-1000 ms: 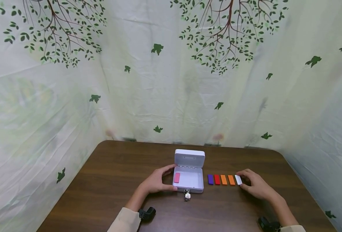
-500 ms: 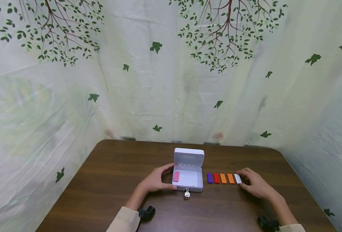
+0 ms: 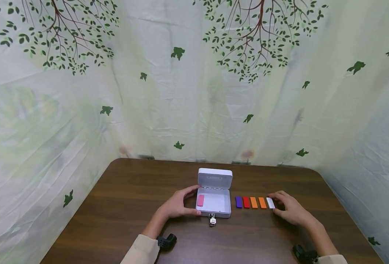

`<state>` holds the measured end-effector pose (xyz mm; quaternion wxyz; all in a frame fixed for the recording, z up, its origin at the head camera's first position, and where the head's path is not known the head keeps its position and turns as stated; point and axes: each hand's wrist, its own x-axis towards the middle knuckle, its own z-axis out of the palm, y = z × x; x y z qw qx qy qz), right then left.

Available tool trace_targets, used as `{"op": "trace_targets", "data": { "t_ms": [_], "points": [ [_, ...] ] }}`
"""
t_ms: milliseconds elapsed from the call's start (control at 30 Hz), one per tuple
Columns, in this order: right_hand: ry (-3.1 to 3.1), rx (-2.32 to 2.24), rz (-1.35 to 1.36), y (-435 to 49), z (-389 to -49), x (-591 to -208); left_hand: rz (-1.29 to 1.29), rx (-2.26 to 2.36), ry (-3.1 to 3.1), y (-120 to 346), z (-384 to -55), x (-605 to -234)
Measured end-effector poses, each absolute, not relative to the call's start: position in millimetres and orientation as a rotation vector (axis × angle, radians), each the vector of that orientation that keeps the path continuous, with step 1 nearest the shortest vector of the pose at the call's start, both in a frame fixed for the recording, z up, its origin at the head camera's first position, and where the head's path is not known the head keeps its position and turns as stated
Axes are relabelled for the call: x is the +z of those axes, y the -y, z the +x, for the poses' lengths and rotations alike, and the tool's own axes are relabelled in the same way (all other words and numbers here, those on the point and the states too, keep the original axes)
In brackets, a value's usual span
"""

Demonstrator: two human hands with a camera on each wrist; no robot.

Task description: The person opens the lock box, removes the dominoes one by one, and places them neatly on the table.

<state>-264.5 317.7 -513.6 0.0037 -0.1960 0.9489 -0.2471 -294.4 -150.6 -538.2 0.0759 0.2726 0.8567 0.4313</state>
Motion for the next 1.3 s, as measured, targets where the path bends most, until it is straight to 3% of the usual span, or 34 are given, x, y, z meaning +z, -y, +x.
{"op": "trace_targets", "data": {
  "t_ms": [733,1300],
  "points": [
    [-2.967,-0.848,-0.593,-312.9,-259.5,-506.5,0.802,1.298,-2.55,148.8,-293.4,-540.1],
    [-2.989,-1.03,-0.73,-267.8,-264.1,-490.4,0.82,1.299,-2.56,149.6,-297.5,-540.7]
  ]
}}
